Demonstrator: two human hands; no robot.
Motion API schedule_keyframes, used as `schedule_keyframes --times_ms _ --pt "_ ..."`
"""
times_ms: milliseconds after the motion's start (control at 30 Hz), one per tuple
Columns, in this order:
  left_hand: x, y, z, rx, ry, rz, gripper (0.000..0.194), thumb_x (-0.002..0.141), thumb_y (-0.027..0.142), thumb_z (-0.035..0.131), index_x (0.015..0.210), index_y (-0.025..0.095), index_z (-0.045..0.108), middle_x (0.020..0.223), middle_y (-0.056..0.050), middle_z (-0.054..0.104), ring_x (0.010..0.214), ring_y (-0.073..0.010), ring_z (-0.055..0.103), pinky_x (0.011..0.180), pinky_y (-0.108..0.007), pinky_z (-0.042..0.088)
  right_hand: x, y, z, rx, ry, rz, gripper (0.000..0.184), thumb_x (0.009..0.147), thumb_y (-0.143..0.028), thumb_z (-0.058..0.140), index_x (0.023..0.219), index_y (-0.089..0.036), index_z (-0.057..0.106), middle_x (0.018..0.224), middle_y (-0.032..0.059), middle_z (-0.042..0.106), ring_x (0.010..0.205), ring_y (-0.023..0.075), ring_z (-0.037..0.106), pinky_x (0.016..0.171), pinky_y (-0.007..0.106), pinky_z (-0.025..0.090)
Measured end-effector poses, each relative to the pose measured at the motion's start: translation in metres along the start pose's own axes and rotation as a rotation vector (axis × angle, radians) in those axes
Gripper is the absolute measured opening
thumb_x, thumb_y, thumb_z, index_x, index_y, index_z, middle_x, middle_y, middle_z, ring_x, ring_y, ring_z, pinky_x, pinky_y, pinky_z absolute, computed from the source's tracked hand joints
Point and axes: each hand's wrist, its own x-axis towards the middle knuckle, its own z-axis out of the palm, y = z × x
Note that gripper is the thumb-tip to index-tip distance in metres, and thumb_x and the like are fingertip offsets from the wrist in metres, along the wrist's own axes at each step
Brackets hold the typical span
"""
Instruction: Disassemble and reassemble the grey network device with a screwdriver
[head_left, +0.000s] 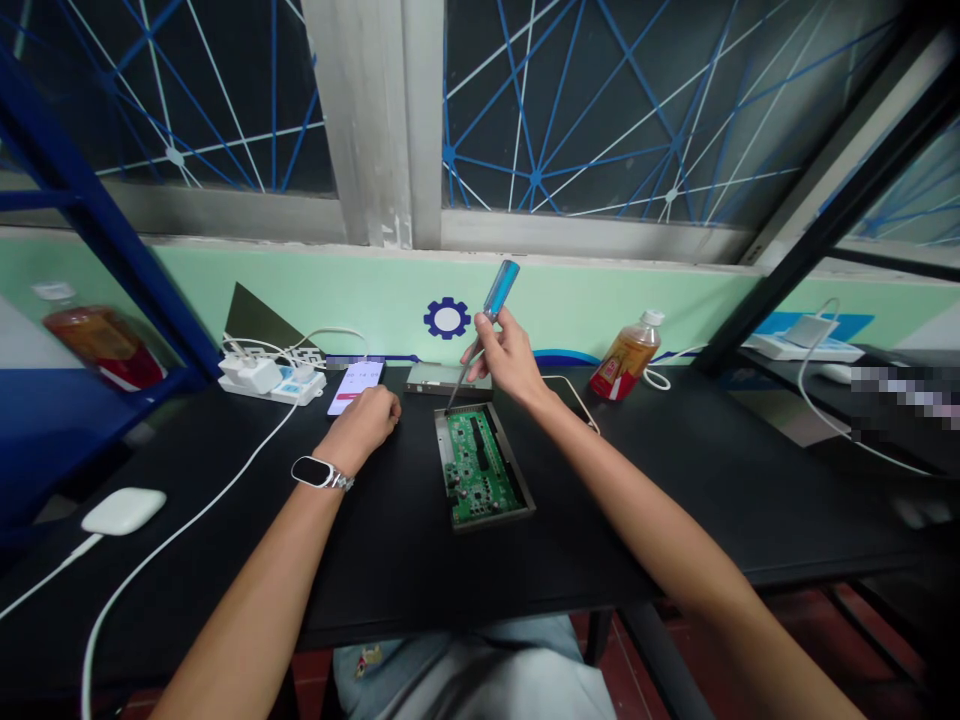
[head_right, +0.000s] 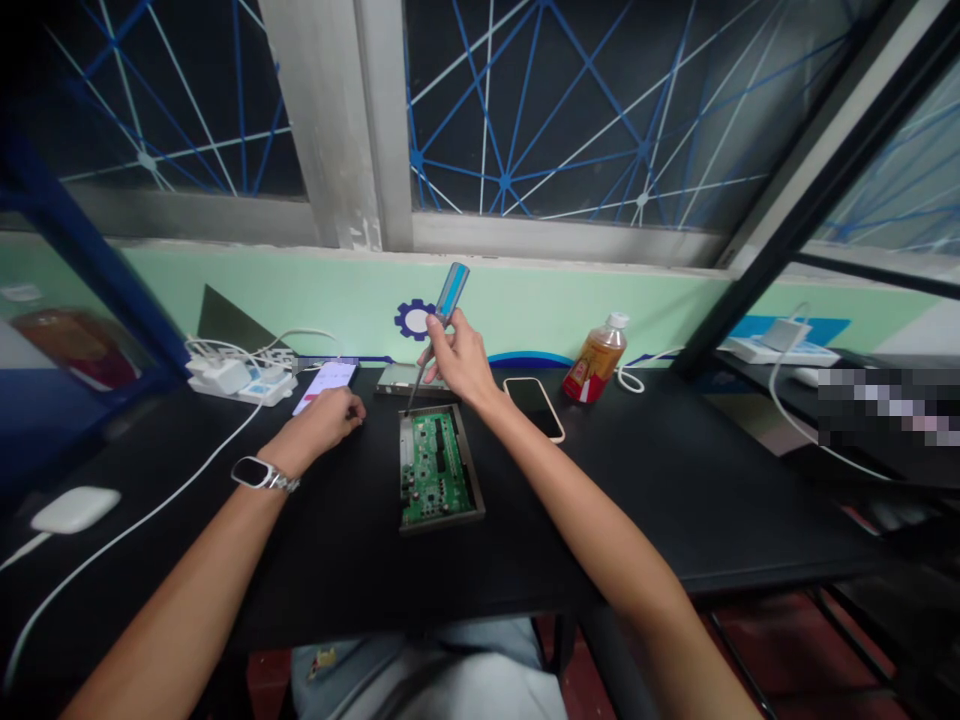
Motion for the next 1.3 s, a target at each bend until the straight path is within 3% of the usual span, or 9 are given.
schedule_keyframes --times_ms 267,400,500,633,800,1000,1300 --pt "0.004 0.003 -0.001 -0.036 -0.020 0.052 0.013 0.073 0.009 0.059 0.067 0.019 0.064 0.075 -0.007 0.061 0.070 -0.0205 0.056 0.066 -0.032 0.039 0.000 0.007 0.005 0.094 -0.029 0.036 0.043 0.095 -0.068 0.038 0.106 -0.026 0.038 0.067 -0.0028 0.060 0.043 0.0134 0.059 0.043 0.029 0.050" --pt "0.009 0.022 0.008 -0.364 -0.010 0.058 0.008 0.085 0.022 0.059 0.082 0.018 0.065 0.080 -0.006 0.066 0.074 -0.0195 0.060 0.070 -0.031 0.043 0.000 0.009 0.004 0.095 -0.018 0.018 0.043 0.091 -0.064 0.051 0.108 -0.027 0.035 0.066 -0.0043 0.061 0.040 0.0134 0.058 0.038 0.027 0.046" --pt "0.011 0.042 0.022 -0.782 0.030 -0.134 0.014 0.087 0.029 0.064 0.085 0.016 0.064 0.080 -0.005 0.067 0.072 -0.0168 0.061 0.068 -0.028 0.046 0.001 0.011 0.004 0.069 0.064 -0.016 0.042 0.090 -0.059 0.056 0.107 -0.028 0.034 0.067 -0.0054 0.059 0.039 0.0121 0.056 0.037 0.026 0.042" --pt "0.008 0.063 0.035 -1.246 0.009 -0.396 0.011 0.089 0.022 0.065 0.085 0.012 0.065 0.086 -0.008 0.069 0.073 -0.0126 0.063 0.072 -0.026 0.049 0.001 0.013 0.004 0.051 0.170 -0.057 0.032 0.095 -0.053 0.049 0.106 -0.028 0.033 0.069 -0.0051 0.058 0.037 0.0104 0.053 0.036 0.026 0.041" --pt "0.005 0.074 0.034 -1.461 -0.072 -0.492 0.009 0.091 0.014 0.062 0.085 0.010 0.068 0.093 -0.013 0.072 0.077 -0.0124 0.066 0.079 -0.027 0.053 0.001 0.014 0.004 0.021 0.219 -0.049 0.028 0.097 -0.050 0.046 0.109 -0.028 0.033 0.070 -0.0040 0.057 0.039 0.0103 0.053 0.037 0.027 0.041" --pt "0.007 0.078 0.032 -1.703 -0.131 -0.620 0.013 0.091 0.008 0.062 0.080 0.009 0.069 0.091 -0.013 0.072 0.074 -0.0123 0.066 0.075 -0.024 0.055 0.000 0.013 0.004 0.033 0.257 -0.064 0.025 0.097 -0.047 0.046 0.105 -0.028 0.031 0.071 -0.0044 0.057 0.039 0.0100 0.053 0.037 0.026 0.041" --pt "0.007 0.083 0.029 -1.822 -0.178 -0.724 0.016 0.093 0.004 0.056 0.082 0.010 0.066 0.087 -0.012 0.070 0.071 -0.0111 0.064 0.070 -0.022 0.057 0.001 0.015 0.004 0.044 0.285 -0.075 0.028 0.096 -0.050 0.047 0.105 -0.028 0.031 0.071 -0.0045 0.056 0.039 0.0103 0.053 0.038 0.026 0.042"
